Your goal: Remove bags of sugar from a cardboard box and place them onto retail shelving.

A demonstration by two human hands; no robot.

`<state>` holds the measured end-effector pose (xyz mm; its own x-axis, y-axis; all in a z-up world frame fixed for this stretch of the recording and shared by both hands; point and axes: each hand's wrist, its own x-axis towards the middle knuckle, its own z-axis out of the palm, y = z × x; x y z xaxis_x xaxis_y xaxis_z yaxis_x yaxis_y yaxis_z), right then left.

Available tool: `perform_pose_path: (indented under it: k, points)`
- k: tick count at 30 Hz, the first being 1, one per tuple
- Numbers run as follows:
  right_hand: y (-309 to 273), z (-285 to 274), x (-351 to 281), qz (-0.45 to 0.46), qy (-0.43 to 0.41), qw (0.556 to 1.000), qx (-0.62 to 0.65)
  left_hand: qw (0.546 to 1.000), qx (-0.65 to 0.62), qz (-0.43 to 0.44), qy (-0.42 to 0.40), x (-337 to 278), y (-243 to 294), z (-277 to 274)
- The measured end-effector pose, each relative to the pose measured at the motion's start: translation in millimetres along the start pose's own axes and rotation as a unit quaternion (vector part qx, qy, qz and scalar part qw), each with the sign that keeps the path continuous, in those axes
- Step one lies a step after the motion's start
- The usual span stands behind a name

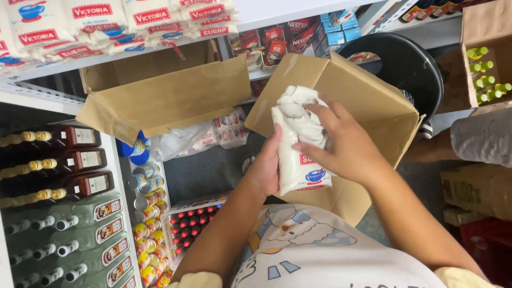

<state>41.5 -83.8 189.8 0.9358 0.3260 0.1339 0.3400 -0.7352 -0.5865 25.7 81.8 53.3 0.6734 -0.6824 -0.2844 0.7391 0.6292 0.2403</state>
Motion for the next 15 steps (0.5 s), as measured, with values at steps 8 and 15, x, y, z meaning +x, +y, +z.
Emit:
perform_pose_path:
  k: [8, 15]
  points:
    - [14, -1, 4, 0.085, 0.026, 0.985, 0.145, 0.998, -0.043, -0.035, 0.025, -14, 13, -9]
    - [7, 15, 34, -0.125, -0.040, 0.991, 0.003, 0.996, -0.082, -0.014, 0.034, -8, -4, -34]
